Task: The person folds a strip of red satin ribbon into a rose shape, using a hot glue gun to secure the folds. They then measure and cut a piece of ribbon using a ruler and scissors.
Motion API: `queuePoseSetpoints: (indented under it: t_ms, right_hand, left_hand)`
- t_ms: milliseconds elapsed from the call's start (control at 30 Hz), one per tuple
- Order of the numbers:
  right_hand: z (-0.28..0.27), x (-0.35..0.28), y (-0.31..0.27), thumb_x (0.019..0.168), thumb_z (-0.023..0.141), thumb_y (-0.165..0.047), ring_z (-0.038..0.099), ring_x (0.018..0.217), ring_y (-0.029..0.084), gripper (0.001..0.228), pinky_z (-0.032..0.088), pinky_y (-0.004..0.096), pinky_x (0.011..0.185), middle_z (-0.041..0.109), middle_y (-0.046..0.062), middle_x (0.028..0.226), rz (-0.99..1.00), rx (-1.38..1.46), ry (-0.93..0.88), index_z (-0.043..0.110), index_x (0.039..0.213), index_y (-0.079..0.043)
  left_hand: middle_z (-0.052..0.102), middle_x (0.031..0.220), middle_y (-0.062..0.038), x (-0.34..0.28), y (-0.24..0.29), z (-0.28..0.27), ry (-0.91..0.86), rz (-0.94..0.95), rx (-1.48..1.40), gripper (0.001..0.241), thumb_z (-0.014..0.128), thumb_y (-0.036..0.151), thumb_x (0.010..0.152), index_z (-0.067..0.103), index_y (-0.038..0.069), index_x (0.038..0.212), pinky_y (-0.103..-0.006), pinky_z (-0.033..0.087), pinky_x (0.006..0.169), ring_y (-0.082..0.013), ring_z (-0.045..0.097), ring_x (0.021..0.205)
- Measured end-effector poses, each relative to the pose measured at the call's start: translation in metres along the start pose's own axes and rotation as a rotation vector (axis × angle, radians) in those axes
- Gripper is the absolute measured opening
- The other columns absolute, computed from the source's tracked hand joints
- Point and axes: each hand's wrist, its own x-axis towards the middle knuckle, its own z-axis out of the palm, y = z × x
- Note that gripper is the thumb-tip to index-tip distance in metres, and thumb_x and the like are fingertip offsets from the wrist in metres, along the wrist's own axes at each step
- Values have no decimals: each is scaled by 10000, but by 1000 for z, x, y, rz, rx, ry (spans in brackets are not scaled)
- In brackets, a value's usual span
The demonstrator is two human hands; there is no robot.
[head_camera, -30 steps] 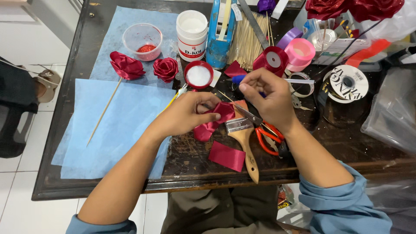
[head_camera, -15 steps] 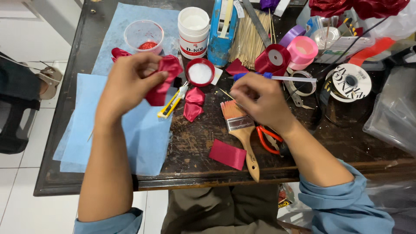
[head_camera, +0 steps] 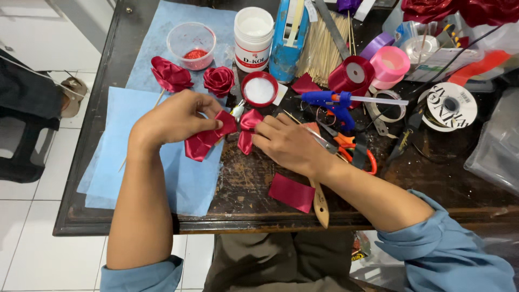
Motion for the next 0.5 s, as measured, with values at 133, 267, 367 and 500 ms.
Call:
queuePoseSetpoints:
  t_ms: [133, 267, 367, 500]
  right_hand:
    - [0, -8, 2, 1122, 526, -200, 612, 982, 292, 154, 458, 392, 774, 578, 64, 1082, 62, 148, 21, 641, 1090, -102]
    - [-36, -12, -4, 1105, 595, -130, 767, 805, 233, 100, 588, 327, 738, 715, 3, 907, 369, 505, -5, 673, 1169, -129]
    - [-55, -14, -3, 1056, 628, -52, 800, 739, 140, 181, 604, 267, 742, 784, -72, 800, 578, 753, -3, 668, 1174, -183]
    - [-62, -18, 9, 942, 713, 106, 771, 871, 156, 296, 615, 297, 822, 809, 78, 1006, 702, 1154, 156, 721, 1195, -47]
  left_hand:
    - [845, 929, -38, 0, -1, -3, 20, 1, 0, 224, 767, 152, 872, 845, 109, 1077, -375, 634, 877, -209, 822, 872]
    - [845, 957, -22, -1, 1, -1, 69, 84, -57, 262, 739, 139, 885, 832, 100, 1127, -357, 636, 866, -196, 822, 866]
    - [843, 954, -13, 7, -4, 7, 87, 148, -128, 261, 745, 119, 900, 825, 90, 1147, -325, 641, 829, -167, 814, 835]
    - [806, 973, -58, 15, -2, 22, 125, 250, -257, 292, 769, 94, 918, 786, 13, 1199, -333, 641, 818, -149, 773, 852]
